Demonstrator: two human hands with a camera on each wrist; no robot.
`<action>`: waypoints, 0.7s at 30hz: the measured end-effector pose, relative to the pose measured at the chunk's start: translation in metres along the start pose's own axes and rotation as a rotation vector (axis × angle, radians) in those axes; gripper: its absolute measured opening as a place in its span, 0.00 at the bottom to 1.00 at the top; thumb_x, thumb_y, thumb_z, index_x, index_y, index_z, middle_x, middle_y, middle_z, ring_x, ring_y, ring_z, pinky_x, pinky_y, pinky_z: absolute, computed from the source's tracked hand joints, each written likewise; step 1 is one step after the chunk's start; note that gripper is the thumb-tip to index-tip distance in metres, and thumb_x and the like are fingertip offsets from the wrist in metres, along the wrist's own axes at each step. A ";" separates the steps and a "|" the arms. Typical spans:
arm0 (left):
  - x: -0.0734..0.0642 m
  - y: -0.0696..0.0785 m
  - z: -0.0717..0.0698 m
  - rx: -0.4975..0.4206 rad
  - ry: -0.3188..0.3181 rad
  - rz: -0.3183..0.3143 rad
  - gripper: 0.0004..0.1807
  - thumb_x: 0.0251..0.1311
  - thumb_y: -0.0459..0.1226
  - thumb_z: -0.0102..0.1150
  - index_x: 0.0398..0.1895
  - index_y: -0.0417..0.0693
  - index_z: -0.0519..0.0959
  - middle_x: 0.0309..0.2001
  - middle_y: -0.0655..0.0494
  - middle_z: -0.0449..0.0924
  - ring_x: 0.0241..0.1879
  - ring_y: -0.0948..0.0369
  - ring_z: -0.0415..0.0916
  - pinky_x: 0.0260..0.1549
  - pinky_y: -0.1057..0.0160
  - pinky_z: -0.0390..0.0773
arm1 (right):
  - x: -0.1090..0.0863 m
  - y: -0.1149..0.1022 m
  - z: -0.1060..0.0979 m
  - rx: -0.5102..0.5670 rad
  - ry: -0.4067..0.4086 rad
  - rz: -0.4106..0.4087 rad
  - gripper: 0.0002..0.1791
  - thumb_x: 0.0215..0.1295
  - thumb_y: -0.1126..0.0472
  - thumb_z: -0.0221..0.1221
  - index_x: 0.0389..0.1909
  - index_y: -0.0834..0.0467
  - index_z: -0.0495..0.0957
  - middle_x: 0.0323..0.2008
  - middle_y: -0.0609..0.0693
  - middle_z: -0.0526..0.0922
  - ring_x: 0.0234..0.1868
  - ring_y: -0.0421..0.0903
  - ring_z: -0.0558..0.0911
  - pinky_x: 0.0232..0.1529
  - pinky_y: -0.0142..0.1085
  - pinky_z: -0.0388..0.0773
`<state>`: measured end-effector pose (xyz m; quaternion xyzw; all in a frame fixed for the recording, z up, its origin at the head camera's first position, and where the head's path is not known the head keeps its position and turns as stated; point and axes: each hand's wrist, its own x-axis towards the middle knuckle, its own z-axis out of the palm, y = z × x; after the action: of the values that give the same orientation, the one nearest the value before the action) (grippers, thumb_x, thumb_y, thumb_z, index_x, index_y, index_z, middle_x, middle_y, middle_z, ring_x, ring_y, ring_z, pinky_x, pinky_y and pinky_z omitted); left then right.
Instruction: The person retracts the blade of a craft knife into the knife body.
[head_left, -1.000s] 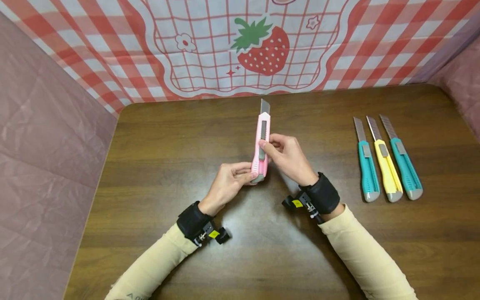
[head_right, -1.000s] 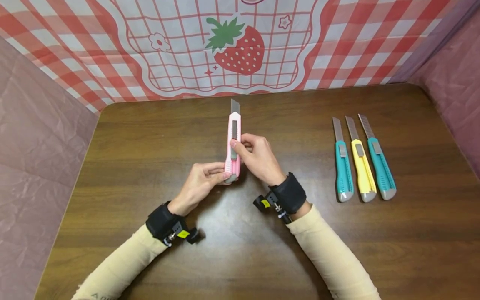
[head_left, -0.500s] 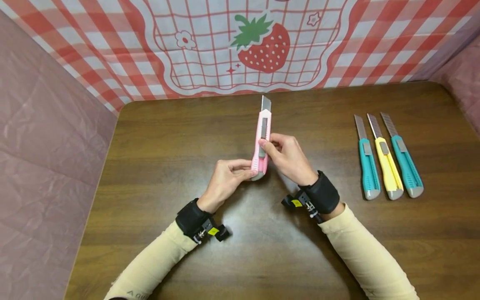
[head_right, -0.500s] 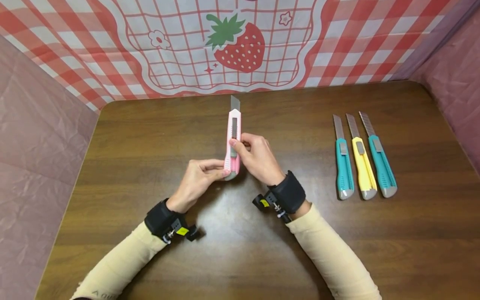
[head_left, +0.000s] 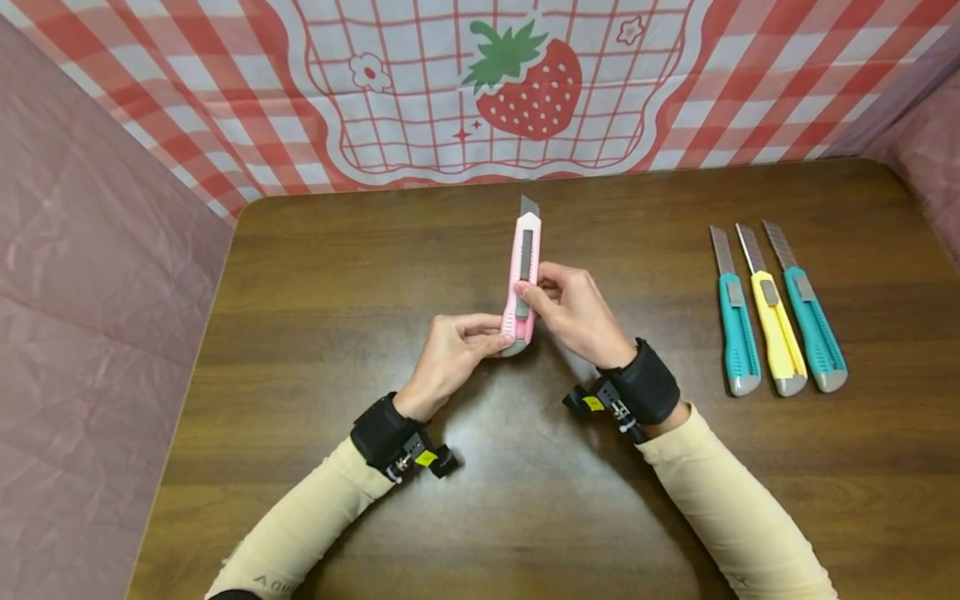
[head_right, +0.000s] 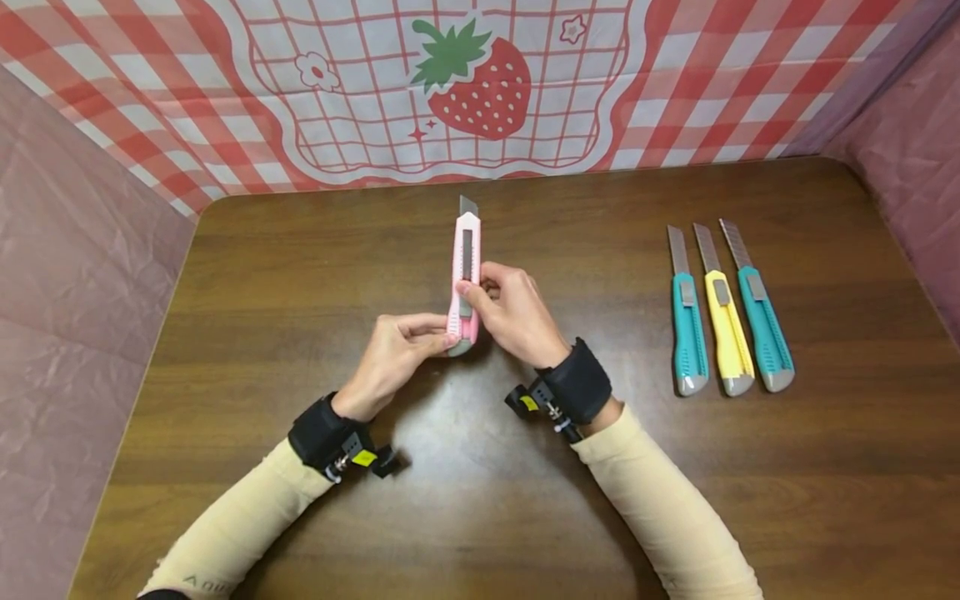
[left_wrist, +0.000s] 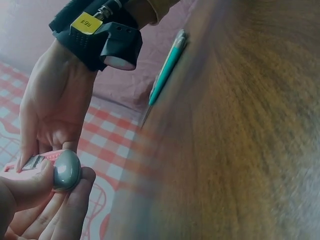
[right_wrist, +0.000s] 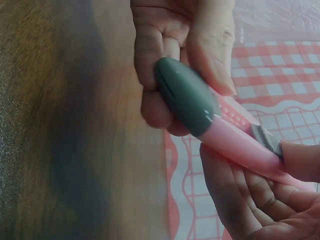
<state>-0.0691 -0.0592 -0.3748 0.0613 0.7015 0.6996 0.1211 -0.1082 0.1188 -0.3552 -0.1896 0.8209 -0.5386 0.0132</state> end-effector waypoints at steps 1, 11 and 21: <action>-0.001 0.004 0.000 0.004 -0.004 0.001 0.13 0.53 0.26 0.62 0.43 0.29 0.79 0.37 0.35 0.81 0.35 0.56 0.80 0.36 0.66 0.83 | 0.000 0.000 0.000 0.003 0.003 0.002 0.10 0.66 0.60 0.55 0.36 0.65 0.77 0.27 0.55 0.81 0.25 0.42 0.78 0.19 0.26 0.71; -0.003 0.018 0.000 0.001 -0.035 0.013 0.13 0.55 0.23 0.58 0.45 0.26 0.76 0.39 0.30 0.79 0.36 0.52 0.80 0.38 0.65 0.83 | 0.002 -0.004 -0.006 0.044 0.023 0.014 0.11 0.67 0.61 0.54 0.37 0.67 0.76 0.27 0.57 0.81 0.23 0.44 0.78 0.20 0.28 0.77; -0.004 0.017 0.000 -0.009 -0.037 0.027 0.13 0.54 0.22 0.58 0.44 0.25 0.76 0.38 0.29 0.79 0.36 0.52 0.80 0.36 0.67 0.83 | 0.002 -0.002 -0.007 0.106 0.003 0.073 0.12 0.68 0.62 0.52 0.39 0.69 0.76 0.26 0.60 0.81 0.22 0.46 0.80 0.22 0.38 0.84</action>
<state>-0.0672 -0.0602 -0.3577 0.0830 0.6952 0.7030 0.1248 -0.1110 0.1240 -0.3497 -0.1579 0.7976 -0.5807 0.0414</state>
